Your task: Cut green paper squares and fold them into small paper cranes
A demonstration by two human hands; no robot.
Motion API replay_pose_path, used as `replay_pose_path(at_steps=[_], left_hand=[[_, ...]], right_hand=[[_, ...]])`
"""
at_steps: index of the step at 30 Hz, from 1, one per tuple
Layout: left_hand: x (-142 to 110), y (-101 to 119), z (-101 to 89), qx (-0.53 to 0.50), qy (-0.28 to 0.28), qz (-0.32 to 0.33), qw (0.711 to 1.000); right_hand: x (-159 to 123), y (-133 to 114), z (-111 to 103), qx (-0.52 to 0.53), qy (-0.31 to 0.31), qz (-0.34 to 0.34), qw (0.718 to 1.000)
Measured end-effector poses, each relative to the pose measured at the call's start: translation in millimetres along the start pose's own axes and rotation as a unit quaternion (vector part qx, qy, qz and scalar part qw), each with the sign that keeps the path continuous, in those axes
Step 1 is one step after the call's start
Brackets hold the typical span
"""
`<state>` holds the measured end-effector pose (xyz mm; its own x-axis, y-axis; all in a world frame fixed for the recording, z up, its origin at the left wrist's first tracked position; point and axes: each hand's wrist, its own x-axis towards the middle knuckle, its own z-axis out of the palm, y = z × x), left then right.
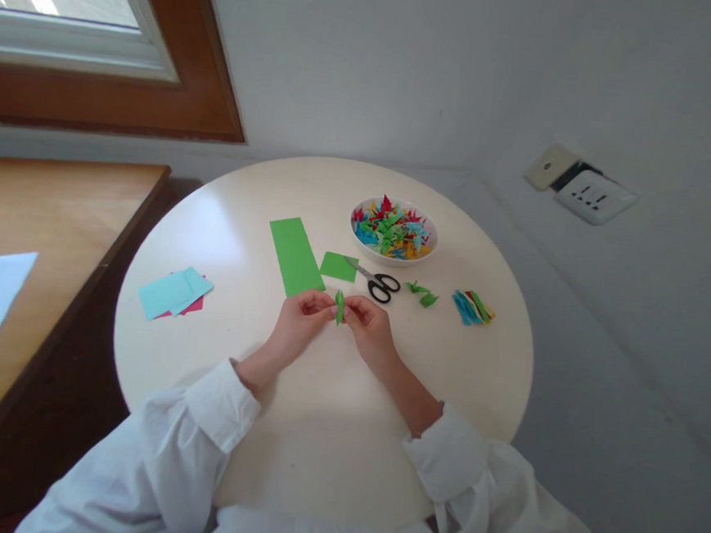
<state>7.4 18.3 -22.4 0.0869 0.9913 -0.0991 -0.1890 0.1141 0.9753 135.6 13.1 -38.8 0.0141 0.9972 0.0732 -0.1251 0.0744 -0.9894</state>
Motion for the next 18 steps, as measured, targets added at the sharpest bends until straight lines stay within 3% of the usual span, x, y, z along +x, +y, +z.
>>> replay_pose_path(at_steps=[7,18], left_hand=[[-1.8,2.7,0.9,0.038,0.009,0.063,0.997],[-2.7,2.5,-0.1,0.062,-0.005,0.136,0.989]], right_hand=[[0.3,-0.8,-1.7,0.032,-0.025,0.028,0.999],[0.0,-2.6,-0.8,0.051,-0.041,0.02,0.998]])
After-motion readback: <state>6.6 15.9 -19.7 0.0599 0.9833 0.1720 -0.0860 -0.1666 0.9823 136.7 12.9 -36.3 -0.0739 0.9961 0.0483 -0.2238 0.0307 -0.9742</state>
